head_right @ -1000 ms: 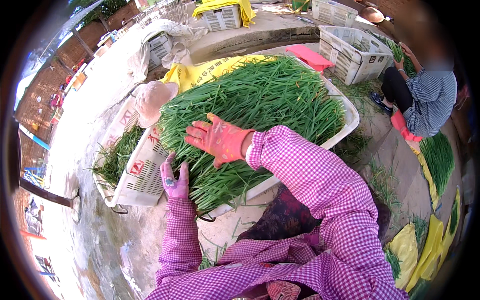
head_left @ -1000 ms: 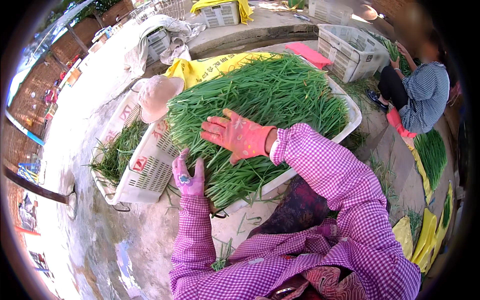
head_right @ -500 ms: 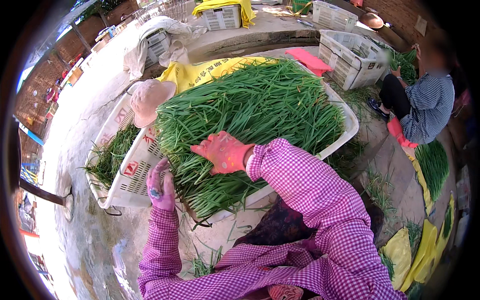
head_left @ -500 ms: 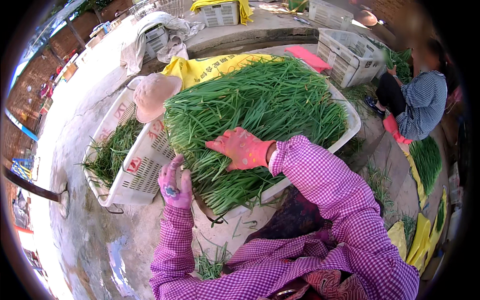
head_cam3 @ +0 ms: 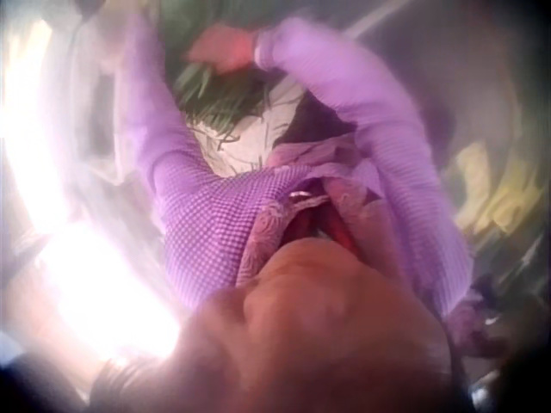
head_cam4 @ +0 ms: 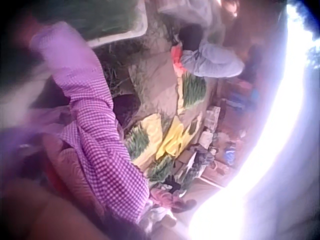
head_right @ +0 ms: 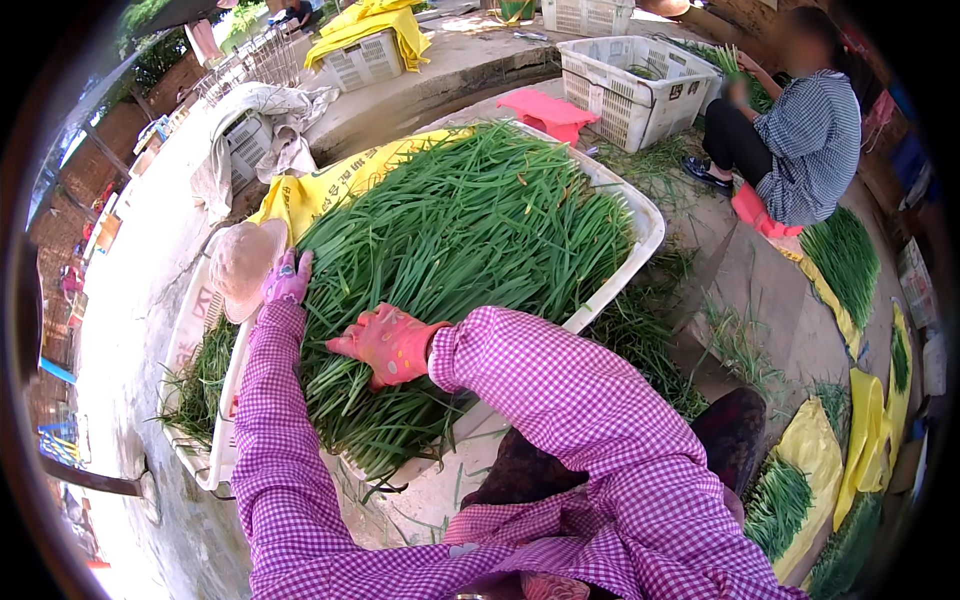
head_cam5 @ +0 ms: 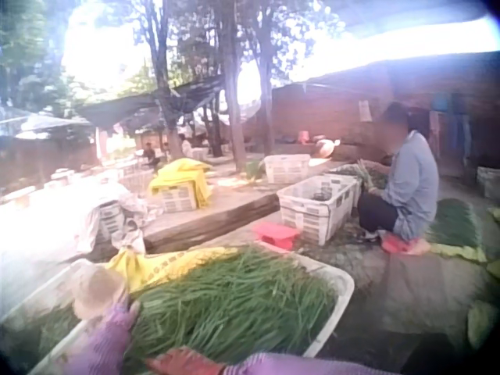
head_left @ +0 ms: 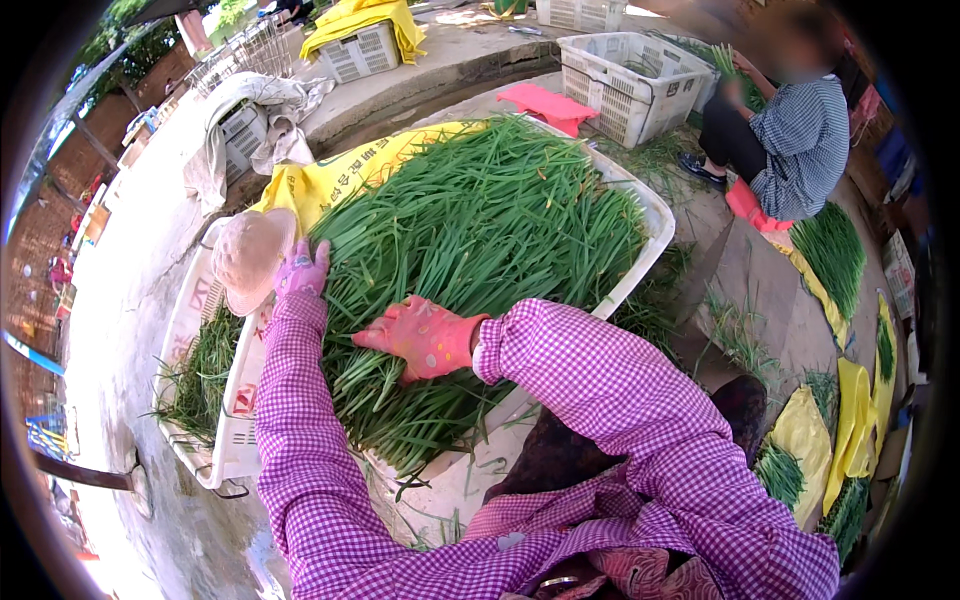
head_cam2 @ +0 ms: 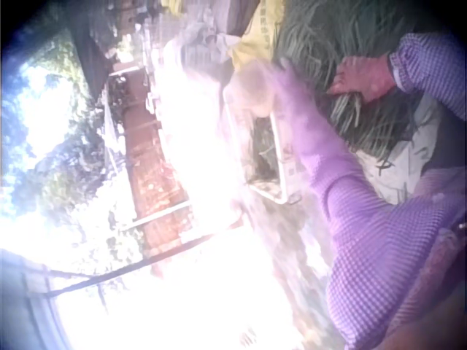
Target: The person sorts bunches of chives by hand, removing withered leaves and debris before placing each bunch into a white plastic crate.
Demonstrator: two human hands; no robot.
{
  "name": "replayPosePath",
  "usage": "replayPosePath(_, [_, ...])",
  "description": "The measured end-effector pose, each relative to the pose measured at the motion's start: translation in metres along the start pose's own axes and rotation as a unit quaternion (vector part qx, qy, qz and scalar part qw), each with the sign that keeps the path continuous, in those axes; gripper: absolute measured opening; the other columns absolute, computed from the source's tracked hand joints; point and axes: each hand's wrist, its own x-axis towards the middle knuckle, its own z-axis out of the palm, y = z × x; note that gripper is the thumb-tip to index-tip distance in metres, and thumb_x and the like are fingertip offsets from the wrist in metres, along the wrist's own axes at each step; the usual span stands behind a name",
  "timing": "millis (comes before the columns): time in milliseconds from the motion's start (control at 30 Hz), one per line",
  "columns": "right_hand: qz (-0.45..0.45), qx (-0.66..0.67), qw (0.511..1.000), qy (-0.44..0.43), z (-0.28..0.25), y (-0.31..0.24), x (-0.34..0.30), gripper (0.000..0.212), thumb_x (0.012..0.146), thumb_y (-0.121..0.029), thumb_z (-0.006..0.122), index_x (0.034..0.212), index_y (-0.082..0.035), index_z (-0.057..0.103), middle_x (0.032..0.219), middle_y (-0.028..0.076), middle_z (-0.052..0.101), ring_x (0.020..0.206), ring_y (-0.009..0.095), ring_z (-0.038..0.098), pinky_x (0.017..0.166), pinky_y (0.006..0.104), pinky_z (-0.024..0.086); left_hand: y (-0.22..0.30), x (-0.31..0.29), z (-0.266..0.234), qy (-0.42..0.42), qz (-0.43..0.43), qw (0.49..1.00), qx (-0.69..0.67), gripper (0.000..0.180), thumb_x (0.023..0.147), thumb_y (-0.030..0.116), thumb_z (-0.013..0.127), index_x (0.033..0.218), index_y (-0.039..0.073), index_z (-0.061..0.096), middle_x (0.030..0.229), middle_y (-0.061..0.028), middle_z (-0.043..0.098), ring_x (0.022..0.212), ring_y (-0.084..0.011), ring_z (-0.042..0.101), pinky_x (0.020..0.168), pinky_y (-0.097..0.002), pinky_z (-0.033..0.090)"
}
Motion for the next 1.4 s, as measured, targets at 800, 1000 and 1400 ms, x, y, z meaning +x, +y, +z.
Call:
replayPosePath(800, [-0.01, -0.003, 1.0, 0.021, 0.003, 0.001, 0.004, 0.077, 0.075, -0.039, 0.07, 0.141, -0.012, 0.038, 0.123, 0.009, 0.055, 0.114, 0.027, 0.051, 0.096, 0.0395, 0.038, -0.026, 0.041, 0.018, -0.07, 0.069, 0.994, 0.043, 0.044, 0.093, 0.045, 0.036, 0.113, 0.014, 0.06, 0.118, -0.015, 0.06, 0.112, -0.0325, 0.056, 0.094, -0.044, 0.041])
replayPosePath(1000, [-0.004, 0.001, 1.0, 0.021, 0.006, 0.006, 0.0, 0.078, 0.075, -0.039, 0.07, 0.141, -0.013, 0.038, 0.123, 0.009, 0.055, 0.114, 0.027, 0.051, 0.096, 0.0395, 0.038, -0.011, 0.031, 0.014, -0.087, -0.016, 0.993, -0.073, 0.055, 0.092, 0.051, 0.04, 0.122, 0.006, 0.052, 0.122, -0.0223, 0.057, 0.116, -0.0366, 0.053, 0.098, -0.0435, 0.038])
replayPosePath(1400, [-0.005, 0.033, 0.999, 0.037, 0.004, 0.007, -0.001, 0.081, 0.067, -0.037, 0.077, 0.135, -0.011, 0.043, 0.12, 0.008, 0.057, 0.111, 0.024, 0.053, 0.095, 0.0394, 0.039, -0.003, 0.031, 0.0, -0.136, -0.01, 0.99, 0.032, 0.059, 0.091, 0.052, 0.033, 0.118, 0.008, 0.062, 0.125, -0.0197, 0.056, 0.118, -0.0363, 0.05, 0.102, -0.0433, 0.035])
